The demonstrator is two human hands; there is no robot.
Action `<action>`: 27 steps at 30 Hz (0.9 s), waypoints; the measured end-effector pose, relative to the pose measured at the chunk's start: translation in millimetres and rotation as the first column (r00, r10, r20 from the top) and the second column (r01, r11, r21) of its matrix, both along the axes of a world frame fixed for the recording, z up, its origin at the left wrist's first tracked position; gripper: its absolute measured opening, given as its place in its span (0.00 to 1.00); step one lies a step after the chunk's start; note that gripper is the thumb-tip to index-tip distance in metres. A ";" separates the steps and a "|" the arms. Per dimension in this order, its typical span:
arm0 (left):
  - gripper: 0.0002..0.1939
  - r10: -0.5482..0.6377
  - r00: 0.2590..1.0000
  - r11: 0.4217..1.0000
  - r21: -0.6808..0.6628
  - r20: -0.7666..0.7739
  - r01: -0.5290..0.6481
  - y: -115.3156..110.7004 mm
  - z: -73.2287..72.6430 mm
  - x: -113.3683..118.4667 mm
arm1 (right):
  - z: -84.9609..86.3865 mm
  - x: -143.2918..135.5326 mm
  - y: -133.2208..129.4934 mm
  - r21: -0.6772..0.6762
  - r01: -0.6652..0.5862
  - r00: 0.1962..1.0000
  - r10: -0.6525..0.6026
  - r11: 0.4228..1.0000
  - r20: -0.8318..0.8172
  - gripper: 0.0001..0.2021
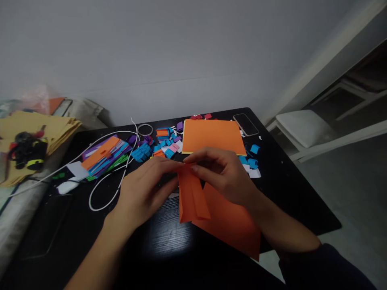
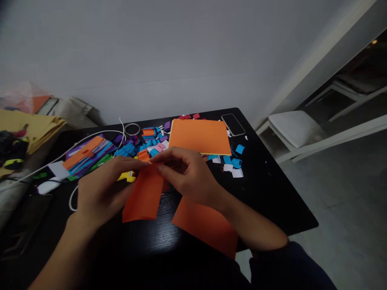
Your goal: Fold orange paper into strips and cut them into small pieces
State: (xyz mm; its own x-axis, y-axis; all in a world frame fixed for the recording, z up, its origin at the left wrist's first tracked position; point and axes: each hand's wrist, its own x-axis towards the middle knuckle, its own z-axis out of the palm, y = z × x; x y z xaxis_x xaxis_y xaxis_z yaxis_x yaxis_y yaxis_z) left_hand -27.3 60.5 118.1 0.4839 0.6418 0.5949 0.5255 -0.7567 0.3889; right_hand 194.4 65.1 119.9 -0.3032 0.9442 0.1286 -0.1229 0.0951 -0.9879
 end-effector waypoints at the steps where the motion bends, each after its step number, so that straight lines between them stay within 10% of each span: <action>1: 0.09 0.003 1.000 1.000 -0.007 -0.001 -0.003 -0.2 0.6 0.0 | 0.0 -0.2 0.0 -0.005 0.003 1.000 -0.003 1.000 -0.004 0.05; 10: 0.09 0.036 0.999 0.992 -0.126 0.031 -0.032 -3.8 4.4 -0.3 | 1.4 -0.5 0.4 0.007 0.004 0.999 -0.005 1.000 0.038 0.05; 18: 0.07 0.031 0.994 0.959 -0.283 0.109 0.001 0.8 8.1 0.3 | 2.7 15.5 1.5 0.365 -0.130 0.969 0.041 0.922 0.243 0.19; 27: 0.05 0.027 0.975 0.786 -0.607 0.219 0.114 6.2 1.3 5.1 | -3.6 15.6 11.6 0.329 -0.229 0.957 0.151 0.916 0.246 0.09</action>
State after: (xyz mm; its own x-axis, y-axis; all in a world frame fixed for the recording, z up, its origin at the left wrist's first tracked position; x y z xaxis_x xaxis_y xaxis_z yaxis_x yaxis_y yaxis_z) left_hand -22.2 66.7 119.4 0.4335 0.8848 0.1708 0.3527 -0.3410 0.8714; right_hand 210.0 76.7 116.3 -0.5290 0.7718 0.3530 0.0342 0.4350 -0.8998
